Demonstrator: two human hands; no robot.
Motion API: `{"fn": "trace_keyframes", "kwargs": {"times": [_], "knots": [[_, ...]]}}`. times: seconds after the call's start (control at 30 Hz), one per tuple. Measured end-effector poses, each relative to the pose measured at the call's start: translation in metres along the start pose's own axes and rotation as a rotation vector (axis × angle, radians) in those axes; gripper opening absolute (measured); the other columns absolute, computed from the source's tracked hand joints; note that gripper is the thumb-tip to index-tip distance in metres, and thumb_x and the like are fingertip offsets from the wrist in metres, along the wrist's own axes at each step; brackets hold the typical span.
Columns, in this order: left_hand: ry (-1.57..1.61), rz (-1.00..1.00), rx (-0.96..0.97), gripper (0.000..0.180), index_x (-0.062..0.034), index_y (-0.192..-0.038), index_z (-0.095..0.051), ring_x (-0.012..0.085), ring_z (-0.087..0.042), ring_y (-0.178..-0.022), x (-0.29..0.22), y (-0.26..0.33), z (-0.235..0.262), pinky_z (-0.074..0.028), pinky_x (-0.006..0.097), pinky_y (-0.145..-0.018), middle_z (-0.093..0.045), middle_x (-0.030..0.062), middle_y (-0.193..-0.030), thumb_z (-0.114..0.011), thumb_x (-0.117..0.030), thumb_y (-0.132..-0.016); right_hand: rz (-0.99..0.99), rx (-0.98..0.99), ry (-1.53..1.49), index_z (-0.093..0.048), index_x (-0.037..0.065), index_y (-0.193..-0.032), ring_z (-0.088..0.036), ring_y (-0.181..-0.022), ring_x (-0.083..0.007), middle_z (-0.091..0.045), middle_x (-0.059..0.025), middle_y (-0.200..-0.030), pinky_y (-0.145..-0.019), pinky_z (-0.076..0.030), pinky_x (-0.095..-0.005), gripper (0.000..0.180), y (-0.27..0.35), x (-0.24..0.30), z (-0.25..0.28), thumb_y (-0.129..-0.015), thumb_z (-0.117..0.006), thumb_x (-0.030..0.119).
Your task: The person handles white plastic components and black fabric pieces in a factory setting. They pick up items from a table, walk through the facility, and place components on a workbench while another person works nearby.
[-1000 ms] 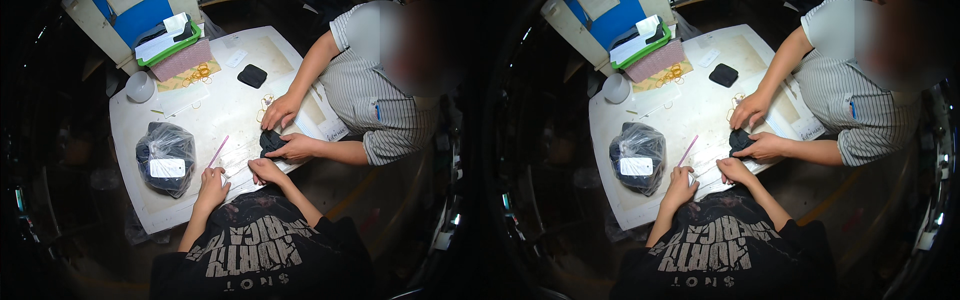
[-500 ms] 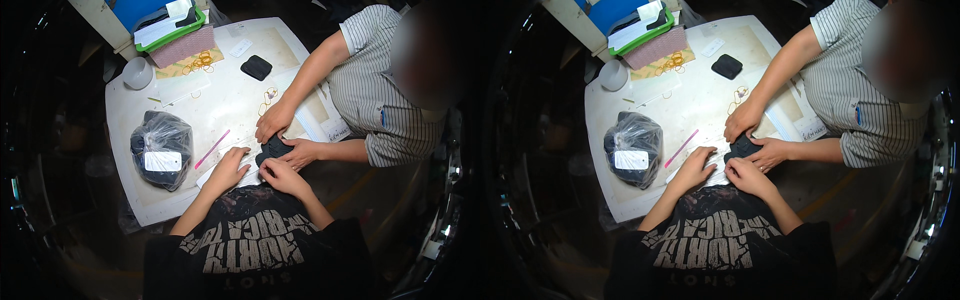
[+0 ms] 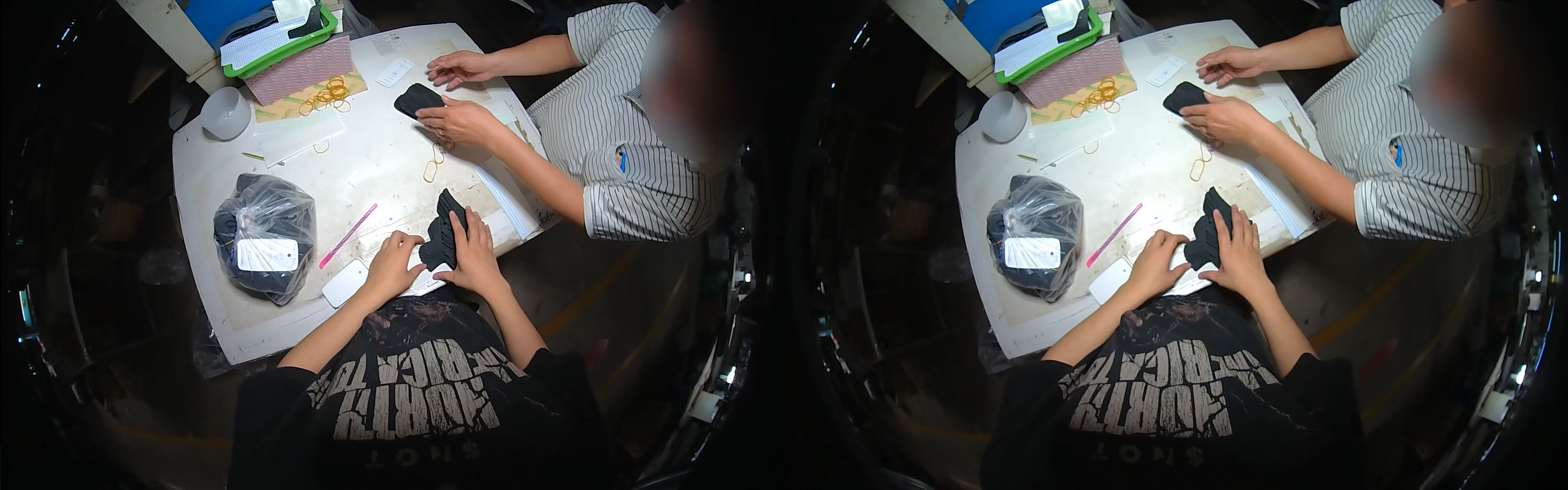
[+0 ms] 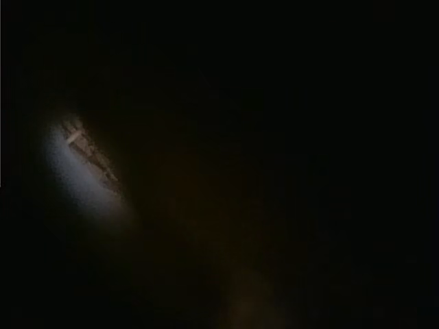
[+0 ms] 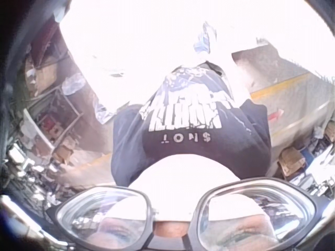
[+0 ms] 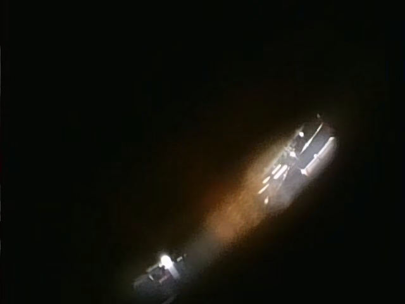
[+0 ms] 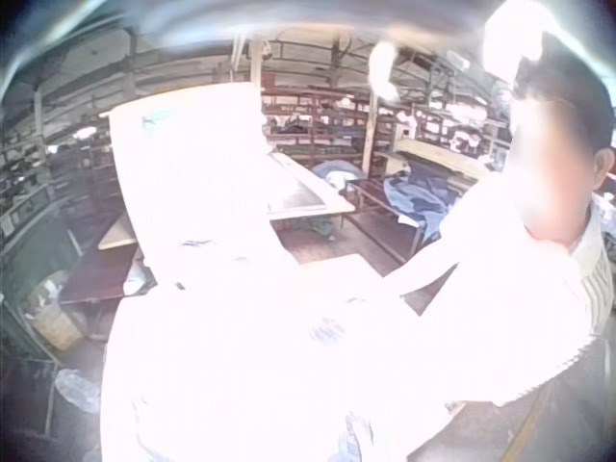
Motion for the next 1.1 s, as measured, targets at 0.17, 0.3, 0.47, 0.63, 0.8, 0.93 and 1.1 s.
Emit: {"fn": "trace_keyframes", "kwargs": {"times": [0.17,0.3,0.47,0.63,0.8,0.93,1.1], "knots": [[-0.005,0.019,-0.055,0.040,-0.0072,-0.117,-0.067,0.0333,-0.059,-0.109,-0.006,-0.006,-0.005,-0.050,0.040,-0.091,-0.060,0.0130,-0.107,-0.080,-0.022,-0.081,0.048,-0.020,-0.101,-0.030,0.006,-0.155,-0.044,-0.134,-0.0394,-0.042,-0.0228,-0.148,-0.108,-0.037,-0.0515,0.108,-0.001,-0.009,-0.016,-0.070,-0.088,0.034],[0.086,-0.055,-0.104,0.039,-0.0062,-0.115,-0.067,0.0291,-0.064,-0.093,-0.012,-0.013,-0.004,-0.052,0.038,-0.081,-0.064,0.0108,-0.097,-0.079,-0.024,-0.082,0.085,-0.082,-0.042,-0.031,0.004,-0.155,-0.047,-0.129,-0.0370,-0.045,-0.0203,-0.146,-0.104,-0.041,-0.0486,0.097,-0.001,-0.008,-0.016,-0.075,-0.080,0.028],[0.184,0.035,-0.036,0.039,-0.0064,-0.112,-0.067,0.0258,-0.064,-0.085,-0.011,-0.018,-0.005,-0.052,0.037,-0.074,-0.066,0.0086,-0.094,-0.079,-0.027,-0.082,0.100,-0.160,0.010,-0.037,0.006,-0.152,-0.051,-0.124,-0.0336,-0.050,-0.0195,-0.141,-0.100,-0.041,-0.0476,0.088,0.003,-0.001,-0.019,-0.076,-0.076,0.025],[0.333,-0.005,-0.037,0.037,-0.0059,-0.119,-0.065,0.0172,-0.062,-0.084,-0.001,-0.017,-0.010,-0.051,0.031,-0.072,-0.065,0.0072,-0.102,-0.075,-0.020,-0.086,0.128,-0.253,-0.041,-0.046,0.004,-0.146,-0.057,-0.115,-0.0335,-0.058,-0.0182,-0.132,-0.095,-0.046,-0.0454,0.078,0.000,-0.007,-0.027,-0.075,-0.075,0.021],[1.010,0.086,-0.032,0.043,-0.0044,-0.139,-0.052,0.0081,-0.060,-0.095,0.008,-0.013,0.001,-0.048,0.022,-0.081,-0.061,0.0057,-0.117,-0.063,-0.011,-0.098,-0.094,-0.405,-0.535,-0.053,0.000,-0.133,-0.066,-0.101,-0.0309,-0.068,-0.0184,-0.111,-0.091,-0.052,-0.0401,0.052,-0.019,-0.021,-0.032,-0.084,-0.068,0.009],[1.424,0.493,-0.084,0.047,-0.0084,-0.142,-0.047,0.0158,-0.058,-0.115,-0.005,-0.013,0.012,-0.047,0.033,-0.097,-0.060,0.0089,-0.128,-0.048,-0.040,-0.107,-0.256,-0.254,-1.256,-0.053,-0.003,-0.129,-0.062,-0.110,-0.0192,-0.066,-0.0137,-0.118,-0.095,-0.049,-0.0324,0.037,-0.029,-0.011,-0.031,-0.094,-0.058,0.008],[1.725,0.351,-0.072,0.069,-0.0065,-0.142,-0.043,0.0247,-0.052,-0.133,-0.035,-0.014,0.025,-0.042,0.045,-0.113,-0.055,0.0136,-0.140,-0.025,-0.063,-0.106,-0.137,-0.029,-1.556,-0.043,-0.003,-0.142,-0.052,-0.123,-0.0202,-0.055,-0.0134,-0.135,-0.106,-0.040,-0.0310,0.046,-0.031,0.036,-0.015,-0.102,-0.052,0.017]]}}
Point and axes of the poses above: each hand's wrist, its own y-axis away from the middle knuckle, its own z-axis out of the back of the hand, x = y × z, the point moved 1 cm from there along -y, towards the middle knuckle
